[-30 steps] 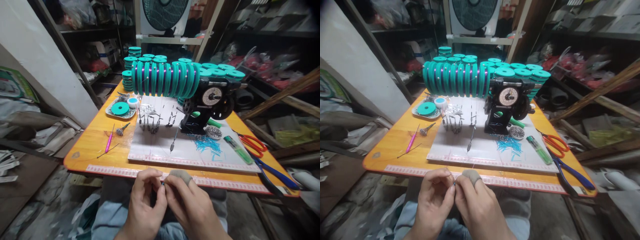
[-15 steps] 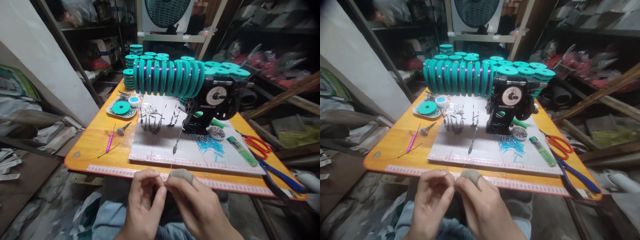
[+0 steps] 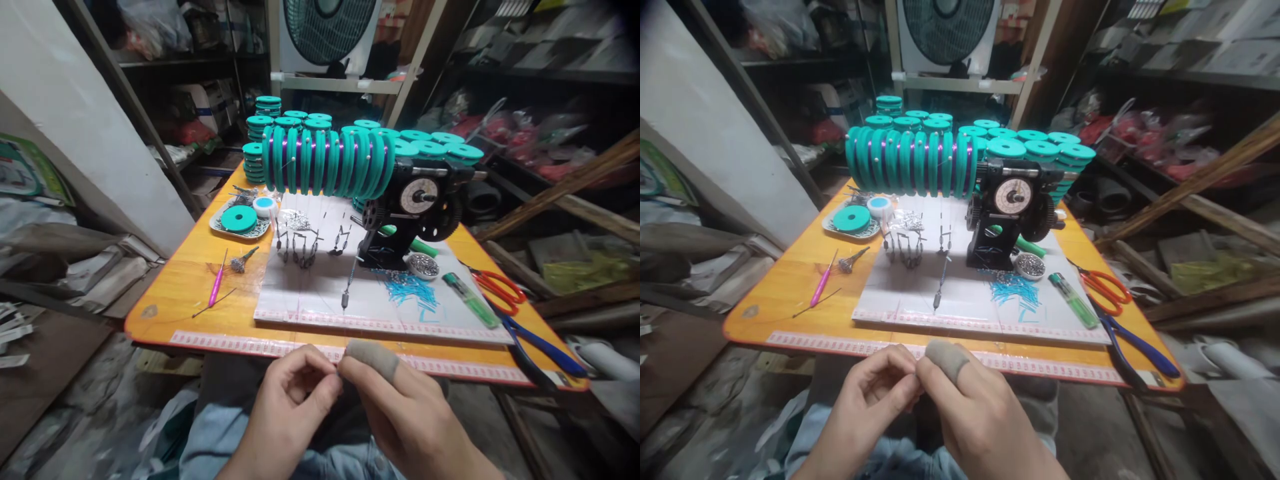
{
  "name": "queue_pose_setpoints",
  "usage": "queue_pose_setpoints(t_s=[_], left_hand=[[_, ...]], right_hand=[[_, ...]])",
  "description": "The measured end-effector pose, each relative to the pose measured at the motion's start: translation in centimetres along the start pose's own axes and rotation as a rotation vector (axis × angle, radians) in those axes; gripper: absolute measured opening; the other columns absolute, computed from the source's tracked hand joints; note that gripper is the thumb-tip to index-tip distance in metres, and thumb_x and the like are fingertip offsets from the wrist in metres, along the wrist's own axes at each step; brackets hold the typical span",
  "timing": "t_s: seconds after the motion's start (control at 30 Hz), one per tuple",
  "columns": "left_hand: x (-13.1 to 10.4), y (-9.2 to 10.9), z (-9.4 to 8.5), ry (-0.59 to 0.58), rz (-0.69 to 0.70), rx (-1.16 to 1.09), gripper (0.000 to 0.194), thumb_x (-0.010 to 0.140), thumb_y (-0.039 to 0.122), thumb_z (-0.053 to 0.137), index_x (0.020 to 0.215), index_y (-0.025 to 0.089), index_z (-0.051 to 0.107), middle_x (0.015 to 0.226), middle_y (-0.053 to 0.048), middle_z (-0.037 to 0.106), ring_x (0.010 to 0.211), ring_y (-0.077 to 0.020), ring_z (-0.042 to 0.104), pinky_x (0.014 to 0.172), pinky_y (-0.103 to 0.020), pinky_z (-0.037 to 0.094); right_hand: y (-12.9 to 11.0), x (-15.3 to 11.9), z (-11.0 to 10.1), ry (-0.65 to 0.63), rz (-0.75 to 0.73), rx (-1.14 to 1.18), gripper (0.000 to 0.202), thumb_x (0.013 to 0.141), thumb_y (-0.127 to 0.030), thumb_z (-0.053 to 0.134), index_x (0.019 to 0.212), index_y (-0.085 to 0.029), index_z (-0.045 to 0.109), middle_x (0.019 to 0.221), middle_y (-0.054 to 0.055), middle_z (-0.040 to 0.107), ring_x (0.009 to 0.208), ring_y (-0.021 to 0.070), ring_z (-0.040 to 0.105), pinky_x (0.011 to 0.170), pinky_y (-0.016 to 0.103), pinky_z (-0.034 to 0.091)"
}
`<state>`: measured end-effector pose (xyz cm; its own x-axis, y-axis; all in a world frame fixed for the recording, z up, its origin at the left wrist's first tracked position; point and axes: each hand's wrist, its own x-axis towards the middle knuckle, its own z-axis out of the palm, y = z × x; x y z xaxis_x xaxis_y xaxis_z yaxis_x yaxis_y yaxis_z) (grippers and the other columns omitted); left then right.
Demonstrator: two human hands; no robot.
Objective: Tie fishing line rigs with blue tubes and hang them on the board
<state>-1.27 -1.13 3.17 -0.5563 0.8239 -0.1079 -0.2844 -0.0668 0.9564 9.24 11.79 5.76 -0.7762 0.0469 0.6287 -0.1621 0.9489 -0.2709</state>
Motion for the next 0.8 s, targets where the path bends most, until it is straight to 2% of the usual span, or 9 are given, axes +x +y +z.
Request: queue_pose_setpoints(t_s=[0.1, 0.17, 0.27, 0.33, 0.4, 0.5, 0.57, 0.67, 0.8], left_hand=[[-0.1, -0.2, -0.1, -0.053, -0.005, -0.051, 0.023, 0.088, 0.033, 0.067, 0.076, 0.017, 0.057, 0.073, 0.001, 0.052, 0.068, -0.0116, 0.048, 0.065, -0.023, 0.041], [-0.2, -0.5, -0.2, -0.074, 0.007, -0.071, 0.023, 0.088, 0.034, 0.066, 0.076, 0.017, 0.056, 0.073, 0.001, 0.051, 0.069, -0.0120, 0.047, 0.066, -0.024, 0.040], [-0.4, -1.0, -0.2, -0.056, 0.034, -0.059, 0.026, 0.089, 0.035, 0.065, 0.074, 0.017, 0.055, 0.073, 0.000, 0.052, 0.068, -0.0124, 0.046, 0.065, -0.024, 0.038], [-0.6, -1.3, -0.1, -0.019, 0.039, -0.064, 0.026, 0.089, 0.036, 0.066, 0.073, 0.018, 0.055, 0.072, 0.000, 0.052, 0.067, -0.0124, 0.046, 0.063, -0.024, 0.037], [-0.6, -1.5, 0.0, 0.007, 0.043, -0.088, 0.026, 0.089, 0.035, 0.066, 0.072, 0.018, 0.056, 0.072, 0.000, 0.051, 0.067, -0.0126, 0.046, 0.062, -0.024, 0.037], [-0.6, -1.7, 0.2, 0.005, 0.047, -0.117, 0.023, 0.088, 0.034, 0.067, 0.073, 0.019, 0.059, 0.071, 0.000, 0.052, 0.067, -0.0127, 0.047, 0.062, -0.024, 0.038], [-0.7, -1.7, 0.4, 0.026, 0.043, -0.138, 0.023, 0.087, 0.034, 0.068, 0.072, 0.018, 0.060, 0.070, 0.000, 0.052, 0.066, -0.0126, 0.047, 0.061, -0.024, 0.039], [-0.7, -1.7, 0.6, 0.067, 0.031, -0.155, 0.024, 0.085, 0.034, 0.071, 0.071, 0.018, 0.060, 0.069, 0.000, 0.051, 0.065, -0.0124, 0.046, 0.059, -0.023, 0.039], [-0.6, -1.8, 0.6, 0.027, 0.026, -0.133, 0.024, 0.086, 0.035, 0.070, 0.072, 0.018, 0.060, 0.070, 0.000, 0.051, 0.065, -0.0124, 0.046, 0.059, -0.023, 0.039]], right_hand=[[-0.1, -0.1, 0.0, 0.017, -0.020, 0.041, 0.024, 0.096, -0.005, 0.043, 0.104, -0.014, 0.063, 0.087, 0.010, 0.071, 0.077, 0.0171, 0.070, 0.066, 0.023, 0.056], [0.1, -0.9, -0.1, 0.044, -0.017, 0.009, 0.024, 0.096, -0.007, 0.046, 0.110, -0.015, 0.064, 0.098, 0.011, 0.070, 0.085, 0.0171, 0.070, 0.071, 0.024, 0.057], [1.1, -3.1, -0.8, 0.213, 0.092, -0.148, 0.041, 0.090, -0.005, 0.058, 0.129, -0.018, 0.059, 0.116, 0.012, 0.064, 0.103, 0.0185, 0.066, 0.085, 0.025, 0.056], [2.4, -5.2, -1.5, 0.334, 0.192, -0.279, 0.056, 0.085, 0.000, 0.062, 0.137, -0.019, 0.054, 0.113, 0.011, 0.064, 0.105, 0.0187, 0.064, 0.090, 0.026, 0.054], [3.8, -7.4, -2.2, 0.283, 0.220, -0.356, 0.056, 0.084, 0.000, 0.059, 0.137, -0.018, 0.052, 0.112, 0.011, 0.064, 0.105, 0.0209, 0.063, 0.089, 0.030, 0.054], [5.7, -9.8, -2.7, 0.061, 0.177, -0.333, 0.050, 0.086, -0.002, 0.054, 0.134, -0.017, 0.053, 0.124, 0.016, 0.057, 0.110, 0.0263, 0.059, 0.085, 0.039, 0.057], [6.3, -10.6, -2.5, 0.014, 0.150, -0.296, 0.050, 0.086, 0.001, 0.053, 0.132, -0.020, 0.056, 0.126, 0.016, 0.055, 0.105, 0.0240, 0.061, 0.081, 0.037, 0.059], [6.5, -10.8, -1.9, 0.050, 0.126, -0.270, 0.048, 0.088, 0.000, 0.058, 0.130, -0.022, 0.057, 0.122, 0.013, 0.059, 0.099, 0.0199, 0.063, 0.080, 0.033, 0.059], [5.9, -10.2, -1.2, 0.184, 0.165, -0.294, 0.051, 0.087, -0.013, 0.069, 0.135, -0.015, 0.051, 0.117, 0.016, 0.063, 0.112, 0.0252, 0.061, 0.092, 0.041, 0.058]])
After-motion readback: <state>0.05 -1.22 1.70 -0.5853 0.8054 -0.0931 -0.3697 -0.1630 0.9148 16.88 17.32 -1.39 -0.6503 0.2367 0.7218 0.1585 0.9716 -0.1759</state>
